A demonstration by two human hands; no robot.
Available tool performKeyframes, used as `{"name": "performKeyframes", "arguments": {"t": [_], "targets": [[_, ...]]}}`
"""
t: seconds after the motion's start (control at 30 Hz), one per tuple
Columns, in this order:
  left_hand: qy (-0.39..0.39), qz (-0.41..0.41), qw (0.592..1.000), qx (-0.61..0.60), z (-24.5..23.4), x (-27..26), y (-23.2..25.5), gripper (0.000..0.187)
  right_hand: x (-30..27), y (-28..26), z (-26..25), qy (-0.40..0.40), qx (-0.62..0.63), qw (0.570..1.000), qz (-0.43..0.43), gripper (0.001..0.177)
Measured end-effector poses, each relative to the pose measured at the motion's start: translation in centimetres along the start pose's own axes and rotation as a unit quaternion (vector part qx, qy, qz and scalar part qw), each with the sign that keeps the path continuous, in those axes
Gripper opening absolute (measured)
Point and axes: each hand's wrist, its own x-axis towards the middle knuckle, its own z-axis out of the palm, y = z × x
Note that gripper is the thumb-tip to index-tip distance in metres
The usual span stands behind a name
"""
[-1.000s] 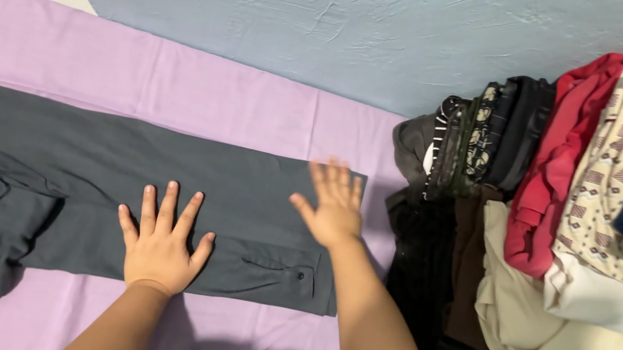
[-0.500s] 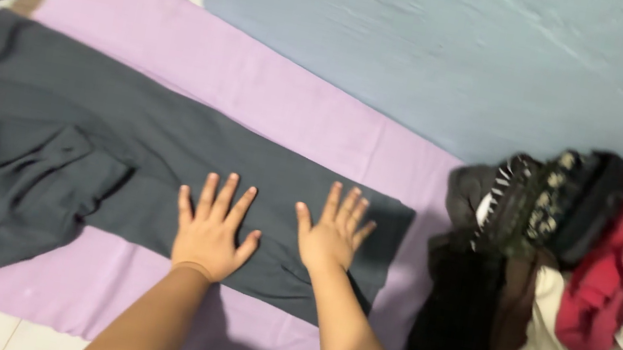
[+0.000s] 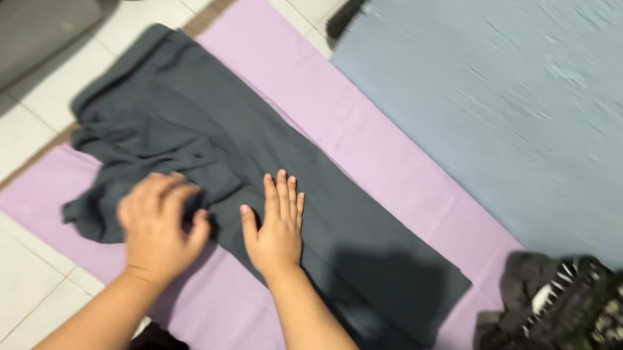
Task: The person takes a pair of pants from a stack of folded clothes, unfolds and flattens them on a surface by hand, and folds them.
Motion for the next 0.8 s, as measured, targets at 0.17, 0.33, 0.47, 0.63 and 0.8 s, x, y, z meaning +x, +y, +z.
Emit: {"name": "performKeyframes", "arguments": {"t": [0.17,0.33,0.47,0.63,0.8], "targets": [[-0.061,-0.16,0.978,0.12,-3.7,2.1,-6.0,0.08,1.1,-3.2,3.2,-0.014,-0.092,0.996,-0.001,0.073],[-0.258,-0.209,0.936,0.116,-5.6,3.1,-8.9,0.067,1.5,-3.7,3.1,-0.012,-0.138,0.99,0.0,0.077],[-0.25,-0.153,0.955,0.055,-6.8,2.5,-9.6,0.035,1.5,-3.8,3.1,-0.023,-0.122,0.992,0.007,0.083],[-0.115,0.004,0.992,-0.053,-9.8,2.0,-7.9,0.021,1.9,-2.6,2.1,-0.081,-0.03,0.996,0.033,0.087],[-0.104,0.133,0.967,-0.191,-14.1,2.1,-6.0,0.012,2.5,-6.3,-2.4,-0.103,0.003,0.993,0.06,0.095]]}}
